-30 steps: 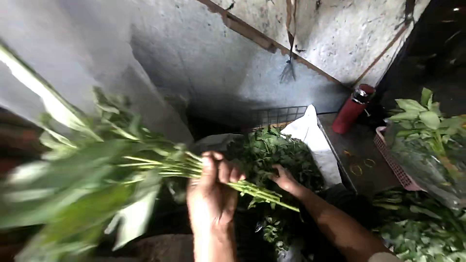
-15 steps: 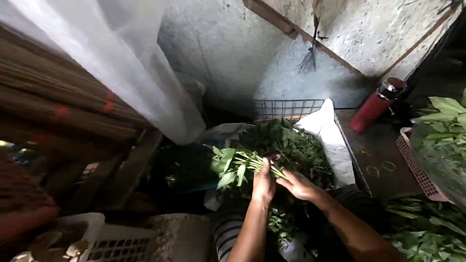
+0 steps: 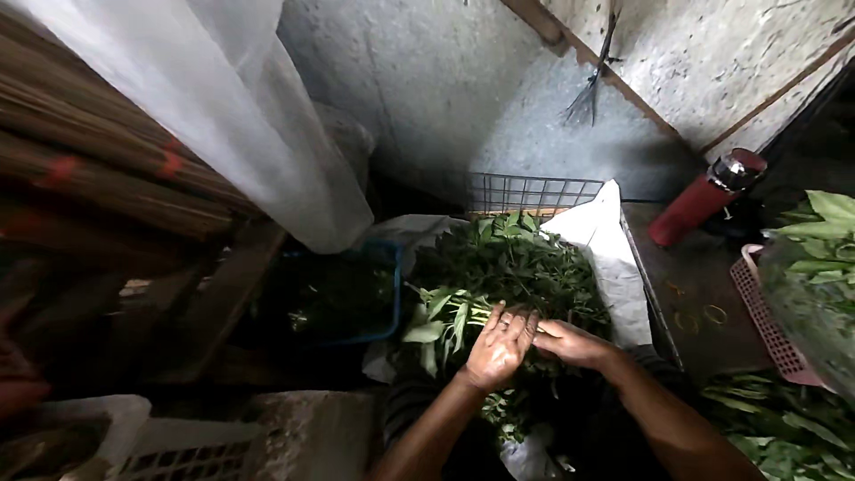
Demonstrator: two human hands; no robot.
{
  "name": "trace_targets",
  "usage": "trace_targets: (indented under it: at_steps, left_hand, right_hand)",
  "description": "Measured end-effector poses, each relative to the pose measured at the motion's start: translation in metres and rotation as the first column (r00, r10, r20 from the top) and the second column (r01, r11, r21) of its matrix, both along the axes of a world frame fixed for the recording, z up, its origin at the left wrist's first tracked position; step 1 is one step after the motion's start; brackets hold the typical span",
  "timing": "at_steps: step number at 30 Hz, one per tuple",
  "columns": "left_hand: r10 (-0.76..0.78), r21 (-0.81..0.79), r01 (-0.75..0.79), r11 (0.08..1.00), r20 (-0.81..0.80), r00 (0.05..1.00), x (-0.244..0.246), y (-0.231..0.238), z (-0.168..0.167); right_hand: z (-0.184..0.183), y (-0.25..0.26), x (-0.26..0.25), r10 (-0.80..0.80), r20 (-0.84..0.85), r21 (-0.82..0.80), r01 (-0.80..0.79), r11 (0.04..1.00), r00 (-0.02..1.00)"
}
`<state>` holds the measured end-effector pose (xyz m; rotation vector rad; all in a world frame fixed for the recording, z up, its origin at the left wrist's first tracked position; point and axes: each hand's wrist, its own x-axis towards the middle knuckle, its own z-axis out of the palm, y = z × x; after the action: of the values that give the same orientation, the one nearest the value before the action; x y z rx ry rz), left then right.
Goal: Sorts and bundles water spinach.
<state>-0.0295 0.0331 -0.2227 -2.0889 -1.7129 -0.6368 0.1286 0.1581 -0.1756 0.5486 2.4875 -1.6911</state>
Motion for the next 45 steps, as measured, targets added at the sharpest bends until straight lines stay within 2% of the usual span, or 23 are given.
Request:
trace_targets:
  at_steps: [3, 5, 6, 7, 8, 9, 11, 12, 14, 16, 18, 20, 23, 25, 27, 32, 34, 35, 37, 38, 39, 42, 45]
  left_hand:
    - [-0.055, -0.079, 0.056, 0.995, 0.01, 0.998, -0.018, 0.001, 0.012]
    - [0.058, -0.172, -0.031, 0.985, 0.155, 0.986, -0.034, 0.001, 0.032]
    - [0.161, -0.24, -0.086, 0.967, 0.313, 0.936, -0.045, 0.002, 0.046]
    - [0.251, -0.259, -0.134, 0.956, 0.496, 0.831, -0.058, 0.005, 0.062]
    - [0.281, -0.214, -0.183, 0.959, 0.671, 0.687, -0.072, 0.009, 0.077]
    - [0.227, -0.129, -0.218, 0.967, 0.822, 0.522, -0.088, 0.013, 0.091]
    - [-0.036, 0.075, -0.207, 0.975, 0.982, 0.183, -0.114, 0.018, 0.122]
    - [-0.158, 0.165, -0.182, 0.969, 0.986, 0.055, -0.124, 0.018, 0.137]
    - [-0.296, 0.28, -0.139, 0.95, 0.948, -0.117, -0.135, 0.016, 0.158]
    - [-0.36, 0.351, -0.082, 0.933, 0.906, -0.222, -0.139, 0.014, 0.166]
    - [-0.395, 0.403, -0.041, 0.914, 0.864, -0.311, -0.142, 0.012, 0.162]
    - [-0.415, 0.437, -0.033, 0.899, 0.824, -0.387, -0.14, 0.009, 0.154]
    - [-0.419, 0.481, 0.041, 0.875, 0.799, -0.432, -0.141, 0.01, 0.14]
    - [-0.408, 0.497, 0.084, 0.864, 0.787, -0.463, -0.141, 0.014, 0.133]
    - [-0.365, 0.433, 0.059, 0.9, 0.82, -0.44, -0.136, 0.017, 0.131]
    - [-0.144, 0.133, -0.061, 0.989, 0.956, -0.256, -0.117, 0.029, 0.12]
    - [-0.001, -0.011, -0.104, 0.994, 0.993, -0.12, -0.112, 0.032, 0.114]
    - [0.105, -0.103, -0.138, 0.985, 0.994, 0.006, -0.111, 0.033, 0.111]
    - [0.378, -0.304, -0.245, 0.921, 0.853, 0.361, -0.109, 0.034, 0.109]
    - [0.501, -0.389, -0.317, 0.865, 0.706, 0.501, -0.106, 0.036, 0.109]
    - [0.602, -0.471, -0.381, 0.796, 0.547, 0.581, -0.103, 0.039, 0.109]
    - [0.732, -0.671, -0.451, 0.589, 0.206, 0.649, -0.087, 0.047, 0.103]
    - [0.72, -0.789, -0.372, 0.489, 0.124, 0.682, -0.073, 0.051, 0.083]
  right_hand:
    - [0.021, 0.006, 0.004, 0.003, 0.016, -0.042, -0.002, 0.999, 1.0]
    - [0.038, 0.018, 0.011, -0.14, -0.061, -0.133, 0.131, 0.982, 0.988]
    - [0.042, 0.026, 0.013, -0.249, -0.149, -0.23, 0.211, 0.95, 0.957]
    - [0.047, 0.037, 0.014, -0.337, -0.226, -0.313, 0.26, 0.914, 0.914]
    - [0.048, 0.05, 0.014, -0.421, -0.285, -0.37, 0.306, 0.877, 0.861]
    - [0.045, 0.064, 0.015, -0.503, -0.306, -0.401, 0.37, 0.838, 0.808]
    - [0.02, 0.09, 0.014, -0.638, -0.184, -0.338, 0.561, 0.756, 0.748]
    - [-0.003, 0.102, 0.014, -0.679, -0.06, -0.249, 0.648, 0.72, 0.732]
    - [-0.06, 0.119, 0.016, -0.727, 0.199, -0.033, 0.746, 0.665, 0.657]
    - [-0.11, 0.118, 0.02, -0.725, 0.338, 0.164, 0.721, 0.674, 0.6]
    - [-0.138, 0.1, 0.016, -0.687, 0.446, 0.274, 0.643, 0.715, 0.574]
    - [-0.139, 0.074, 0.005, -0.611, 0.512, 0.279, 0.556, 0.783, 0.604]
    - [-0.142, 0.06, -0.005, -0.498, 0.57, 0.294, 0.404, 0.866, 0.654]
    - [-0.138, 0.061, -0.005, -0.459, 0.563, 0.335, 0.318, 0.887, 0.687]
    - [-0.133, 0.066, -0.002, -0.491, 0.553, 0.416, 0.287, 0.863, 0.673]
    - [-0.152, 0.074, 0.0, -0.588, 0.464, 0.56, 0.295, 0.774, 0.663]
    - [-0.159, 0.074, -0.002, -0.568, 0.454, 0.578, 0.259, 0.774, 0.686]
    - [-0.161, 0.072, -0.003, -0.554, 0.442, 0.58, 0.246, 0.777, 0.706]
    - [-0.16, 0.069, -0.005, -0.516, 0.397, 0.592, 0.218, 0.776, 0.759]
    - [-0.159, 0.067, -0.006, -0.491, 0.389, 0.583, 0.205, 0.786, 0.779]
    - [-0.159, 0.066, -0.008, -0.474, 0.396, 0.574, 0.192, 0.796, 0.786]
    - [-0.153, 0.061, -0.015, -0.485, 0.498, 0.517, 0.202, 0.831, 0.719]
    - [-0.141, 0.059, -0.02, -0.467, 0.578, 0.477, 0.187, 0.859, 0.669]
